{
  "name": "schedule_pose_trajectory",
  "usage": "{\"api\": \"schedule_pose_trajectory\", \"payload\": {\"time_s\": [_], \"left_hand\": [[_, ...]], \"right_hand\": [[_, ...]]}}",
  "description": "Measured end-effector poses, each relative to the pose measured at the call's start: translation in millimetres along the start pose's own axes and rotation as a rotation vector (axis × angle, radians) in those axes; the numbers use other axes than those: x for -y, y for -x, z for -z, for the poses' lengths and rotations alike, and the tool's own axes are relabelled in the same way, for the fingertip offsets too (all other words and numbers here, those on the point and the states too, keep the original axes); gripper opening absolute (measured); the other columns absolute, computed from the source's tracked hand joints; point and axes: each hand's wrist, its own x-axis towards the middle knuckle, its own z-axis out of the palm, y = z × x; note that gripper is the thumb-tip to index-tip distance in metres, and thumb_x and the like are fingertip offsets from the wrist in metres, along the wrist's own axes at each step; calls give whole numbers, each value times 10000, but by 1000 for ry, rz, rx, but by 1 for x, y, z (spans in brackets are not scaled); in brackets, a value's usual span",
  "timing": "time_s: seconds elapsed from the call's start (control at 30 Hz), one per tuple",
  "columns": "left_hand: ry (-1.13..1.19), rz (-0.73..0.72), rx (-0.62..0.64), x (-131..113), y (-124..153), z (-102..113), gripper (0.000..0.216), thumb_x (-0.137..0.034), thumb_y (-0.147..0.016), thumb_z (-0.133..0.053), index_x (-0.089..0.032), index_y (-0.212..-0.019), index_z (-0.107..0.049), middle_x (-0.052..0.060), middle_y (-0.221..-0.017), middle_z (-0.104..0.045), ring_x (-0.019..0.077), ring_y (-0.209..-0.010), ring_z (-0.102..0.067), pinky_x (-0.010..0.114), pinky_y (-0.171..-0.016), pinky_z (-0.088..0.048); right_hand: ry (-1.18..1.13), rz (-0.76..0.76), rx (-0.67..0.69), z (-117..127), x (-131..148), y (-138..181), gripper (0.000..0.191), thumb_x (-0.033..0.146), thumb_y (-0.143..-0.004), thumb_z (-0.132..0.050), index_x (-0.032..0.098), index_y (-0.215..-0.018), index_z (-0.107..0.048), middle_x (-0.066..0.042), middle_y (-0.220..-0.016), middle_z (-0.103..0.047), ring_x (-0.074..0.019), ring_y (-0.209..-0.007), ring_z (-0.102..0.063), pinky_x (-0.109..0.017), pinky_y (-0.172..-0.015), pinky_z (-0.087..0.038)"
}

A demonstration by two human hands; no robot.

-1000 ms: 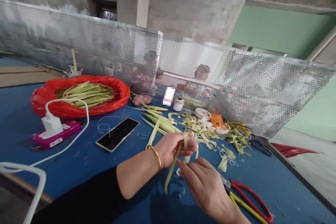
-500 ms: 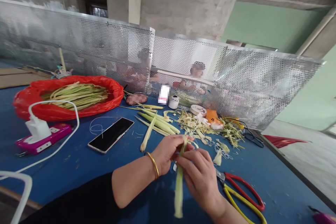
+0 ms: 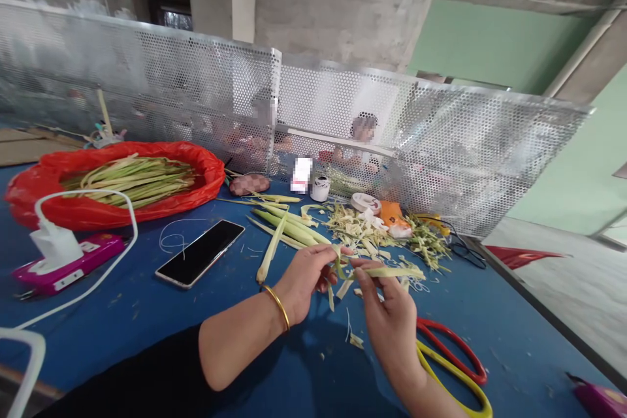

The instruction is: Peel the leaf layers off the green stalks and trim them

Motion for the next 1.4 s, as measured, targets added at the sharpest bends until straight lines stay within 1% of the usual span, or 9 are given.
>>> {"api": "schedule_pose_trajectory", "payload": {"time_s": [0.13,0.37,0.5,0.63,0.87,0.97,1.13,1.3,1.4], "left_hand": [[-33,-14,-3,-1,2,-1,256,-286,-736,-588,-127,-876,-731,-13,-594,-535,54,-447,-415,192,-416,-211],[-80,-19,-24,-2,4,-3,250,-279,-749,-566,-130,-861,-733,-23,-547,-510,53,-424,-391,192,-411,-204],[-118,-15,-24,-2,4,-4,249,-264,-753,-554,-137,-866,-736,-28,-534,-484,59,-435,-409,195,-411,-195],[-101,-13,14,-1,4,-4,246,-272,-739,-571,-142,-868,-735,1,-656,-577,49,-440,-411,202,-407,-185],[-108,-29,-21,1,4,-4,233,-308,-749,-607,-135,-825,-743,-32,-524,-498,49,-409,-382,199,-412,-206],[-127,-39,-51,3,3,-4,224,-288,-755,-600,-136,-844,-738,-27,-505,-512,67,-412,-433,202,-403,-213],[-70,-29,-45,4,0,-2,236,-302,-754,-599,-143,-880,-722,-4,-570,-584,69,-420,-449,200,-395,-206],[-181,-134,-39,3,-1,-1,232,-321,-776,-589,-132,-756,-723,-10,-541,-534,69,-445,-405,202,-458,-281],[-244,-206,-43,5,-3,0,238,-334,-775,-592,-145,-691,-710,-8,-523,-515,94,-474,-413,217,-485,-316]], "right_hand": [[23,0,28,1,-1,1,208,347,-906,-529,196,-953,-664,-101,-1005,-708,-236,-942,-651,-330,-755,-520],[-124,-261,89,-2,1,-3,323,471,-858,-573,179,-729,-622,-26,-586,-648,-170,-538,-592,-287,-567,-491],[-106,-262,53,-2,-2,-3,313,475,-839,-593,182,-733,-626,-44,-694,-672,-191,-666,-612,-295,-629,-482],[-89,-215,8,-2,-4,-4,283,457,-815,-615,180,-818,-671,-83,-926,-701,-226,-868,-620,-323,-749,-476],[-215,-367,170,-3,4,-4,341,505,-770,-637,168,-710,-645,-33,-649,-654,-180,-618,-568,-272,-547,-445],[-226,-353,137,-2,7,-3,329,491,-778,-636,171,-702,-631,-16,-626,-624,-163,-598,-542,-258,-524,-427],[-198,-319,49,-1,4,-4,339,476,-794,-631,168,-653,-627,-35,-659,-637,-184,-653,-580,-286,-604,-476],[-126,-207,-25,3,1,-6,264,425,-819,-627,169,-782,-678,-66,-811,-693,-214,-774,-628,-312,-687,-502],[-151,-169,-9,5,3,-8,279,416,-865,-573,173,-765,-666,-71,-787,-695,-199,-703,-638,-321,-661,-528]]}}
